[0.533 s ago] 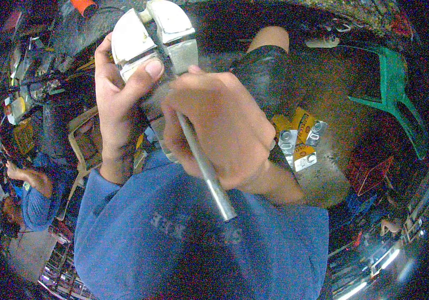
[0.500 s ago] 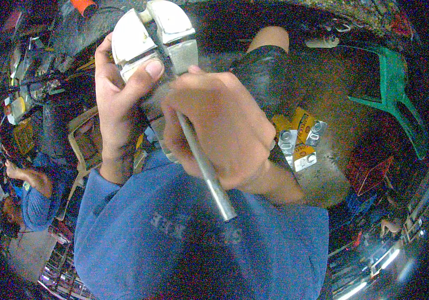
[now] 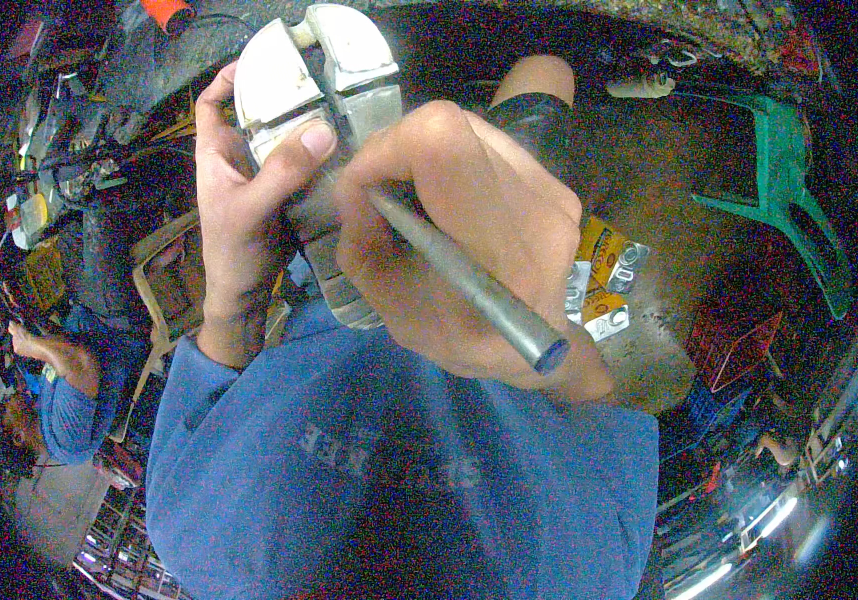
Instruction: The person applies white tape to the sole of a shoe, trims the excess with scissors, and then uses a metal tool to scrape and clean the sole surface. The person works on the shoe while seated on the floor.
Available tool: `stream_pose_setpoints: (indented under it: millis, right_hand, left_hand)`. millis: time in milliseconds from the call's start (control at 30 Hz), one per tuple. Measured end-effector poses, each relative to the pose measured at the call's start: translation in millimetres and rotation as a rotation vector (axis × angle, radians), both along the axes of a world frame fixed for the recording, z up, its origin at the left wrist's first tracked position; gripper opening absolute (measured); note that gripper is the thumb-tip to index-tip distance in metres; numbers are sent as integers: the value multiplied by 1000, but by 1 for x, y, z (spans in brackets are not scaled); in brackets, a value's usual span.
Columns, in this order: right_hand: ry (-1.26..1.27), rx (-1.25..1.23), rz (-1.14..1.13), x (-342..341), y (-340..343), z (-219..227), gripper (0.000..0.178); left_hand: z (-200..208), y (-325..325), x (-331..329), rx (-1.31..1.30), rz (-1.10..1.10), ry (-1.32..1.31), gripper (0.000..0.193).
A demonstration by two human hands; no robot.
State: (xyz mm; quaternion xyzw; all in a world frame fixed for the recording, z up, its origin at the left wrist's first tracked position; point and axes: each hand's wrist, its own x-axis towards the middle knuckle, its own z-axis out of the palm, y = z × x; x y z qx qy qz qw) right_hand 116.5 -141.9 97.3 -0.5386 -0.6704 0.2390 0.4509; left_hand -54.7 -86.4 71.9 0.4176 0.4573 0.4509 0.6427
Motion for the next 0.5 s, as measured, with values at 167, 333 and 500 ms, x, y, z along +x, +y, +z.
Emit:
stream_pose_setpoints:
  millis: [167,333,500]
  right_hand:
    - [5,-24,47,6,2,2,15]
    - [53,16,7,5,-1,-5,17]
    - [296,33,-5,6,-2,-14,12]
  left_hand:
    - [0,0,0,-17,-3,-1,80]
    - [2,4,-5,-60,-42,-99,81]
    - [3,4,-7,-41,-58,-72,82]
